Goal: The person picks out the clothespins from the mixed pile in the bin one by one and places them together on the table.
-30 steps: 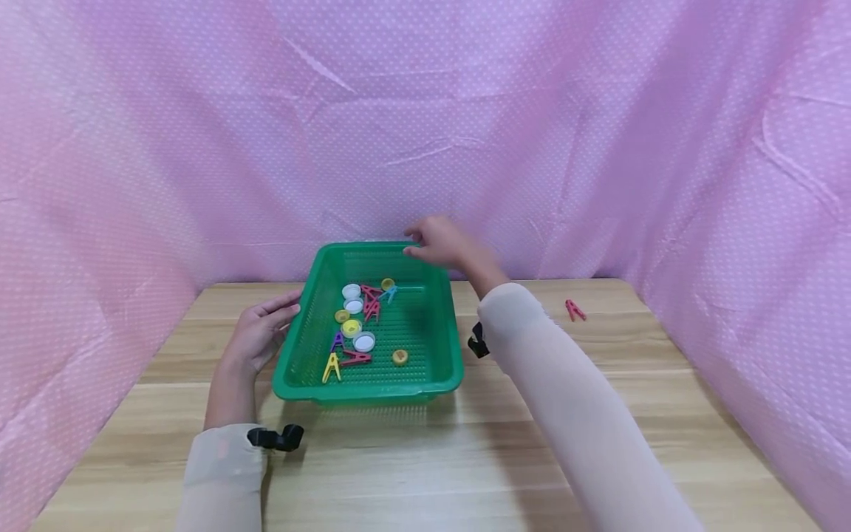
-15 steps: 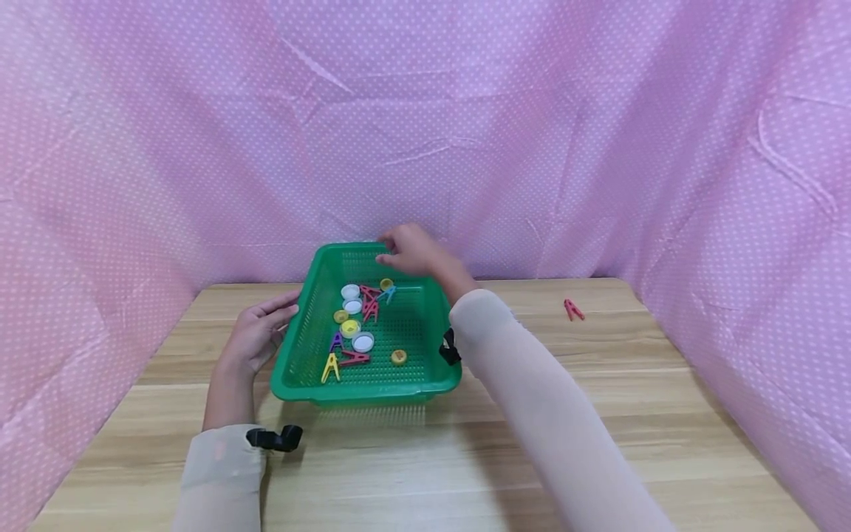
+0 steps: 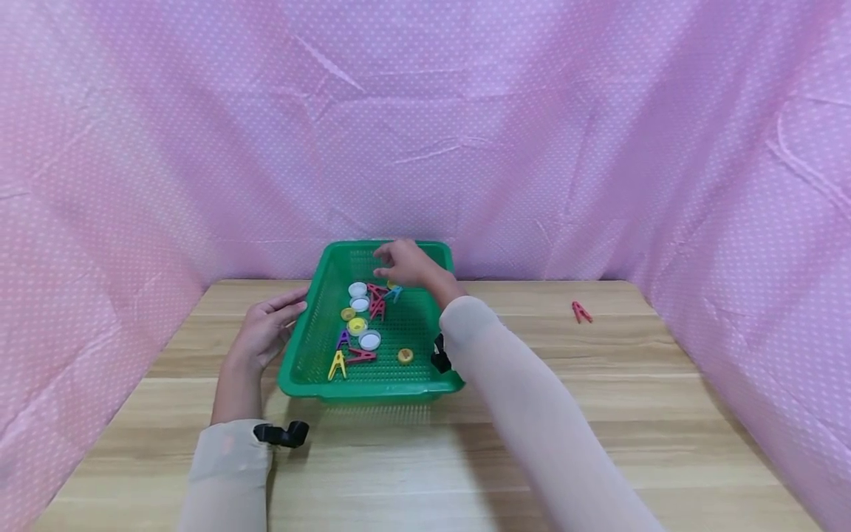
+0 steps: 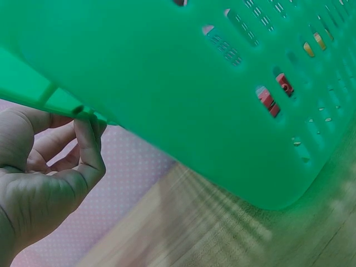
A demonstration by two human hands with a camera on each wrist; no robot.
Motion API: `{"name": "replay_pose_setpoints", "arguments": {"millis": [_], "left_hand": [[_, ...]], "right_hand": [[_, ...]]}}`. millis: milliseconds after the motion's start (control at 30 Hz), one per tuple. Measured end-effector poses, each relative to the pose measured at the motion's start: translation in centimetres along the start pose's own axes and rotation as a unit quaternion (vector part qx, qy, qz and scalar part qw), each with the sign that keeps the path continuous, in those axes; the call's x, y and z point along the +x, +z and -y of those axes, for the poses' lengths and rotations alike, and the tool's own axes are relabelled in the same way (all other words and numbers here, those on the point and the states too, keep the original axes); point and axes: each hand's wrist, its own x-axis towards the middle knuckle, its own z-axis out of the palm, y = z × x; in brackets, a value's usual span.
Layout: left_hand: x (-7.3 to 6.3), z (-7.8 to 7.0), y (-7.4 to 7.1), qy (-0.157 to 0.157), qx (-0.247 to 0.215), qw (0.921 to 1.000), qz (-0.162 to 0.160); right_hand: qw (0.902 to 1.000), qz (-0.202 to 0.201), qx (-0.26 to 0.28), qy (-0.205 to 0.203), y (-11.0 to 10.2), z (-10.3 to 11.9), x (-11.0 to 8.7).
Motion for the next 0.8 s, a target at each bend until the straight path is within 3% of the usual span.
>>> {"name": "replay_pose_setpoints", "arguments": {"millis": [300,800], "left_hand": [[0.1,0.1,0.0,0.007,0.005,1.0,0.004],[-0.1,0.1,-0.1,0.005,0.007,1.0,0.002]], "right_hand": [[0.9985,0.04,0.031,0.022,2.0,-1.2,1.1],[0.9954,0.069,0.037,0.055,4.7,-1.5,1.9]]}}
